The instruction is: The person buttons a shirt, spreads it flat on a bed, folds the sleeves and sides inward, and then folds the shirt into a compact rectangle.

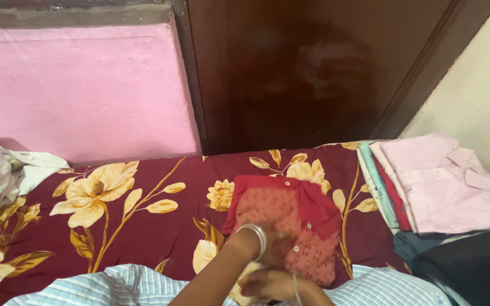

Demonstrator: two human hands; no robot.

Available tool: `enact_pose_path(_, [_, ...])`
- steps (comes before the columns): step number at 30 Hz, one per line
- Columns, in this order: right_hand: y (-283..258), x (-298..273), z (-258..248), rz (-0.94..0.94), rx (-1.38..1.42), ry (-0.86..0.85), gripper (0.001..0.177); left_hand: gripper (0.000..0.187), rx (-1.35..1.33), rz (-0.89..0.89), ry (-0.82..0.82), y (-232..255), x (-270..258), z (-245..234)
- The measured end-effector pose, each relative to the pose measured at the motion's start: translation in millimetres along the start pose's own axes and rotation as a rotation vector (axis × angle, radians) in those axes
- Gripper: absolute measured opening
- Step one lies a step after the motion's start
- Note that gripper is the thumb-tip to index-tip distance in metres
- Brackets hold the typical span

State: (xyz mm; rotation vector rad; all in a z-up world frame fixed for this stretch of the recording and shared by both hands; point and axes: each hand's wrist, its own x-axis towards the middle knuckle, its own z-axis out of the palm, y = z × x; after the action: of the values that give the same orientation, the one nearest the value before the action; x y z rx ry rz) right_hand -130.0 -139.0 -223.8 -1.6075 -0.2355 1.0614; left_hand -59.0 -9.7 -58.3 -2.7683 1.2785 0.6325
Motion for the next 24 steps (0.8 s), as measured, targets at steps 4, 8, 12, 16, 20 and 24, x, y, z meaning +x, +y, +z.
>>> enact_pose_path(4, [-48,-57,-26,0.023,0.204,0.197,0.035,0.043,-0.651,-0.078,0.515,-45,-19,74])
enact_pose_path(8, [-69,-73,-104,-0.074,0.225,0.912,0.032,0.036,-1.09,-0.623,0.777,-74,-14,79])
enact_pose_path(12, [-25,-82,-155,-0.314,-0.661,1.573,0.041,0.044,-1.078,-0.539,0.833,-88,-6,75])
enact_pose_path(16, [10,-78,-158,0.099,-0.184,1.322,0.064,0.049,-1.256,-0.457,0.675,-89,15,77])
enact_pose_path(20, [27,-58,-167,-0.058,0.325,1.099,0.064,0.047,-1.197,-0.59,0.442,-95,28,94])
enact_pose_path(24, [7,-56,-157,-0.449,0.084,1.152,0.068,0.048,-1.215,-0.616,0.378,-114,20,130])
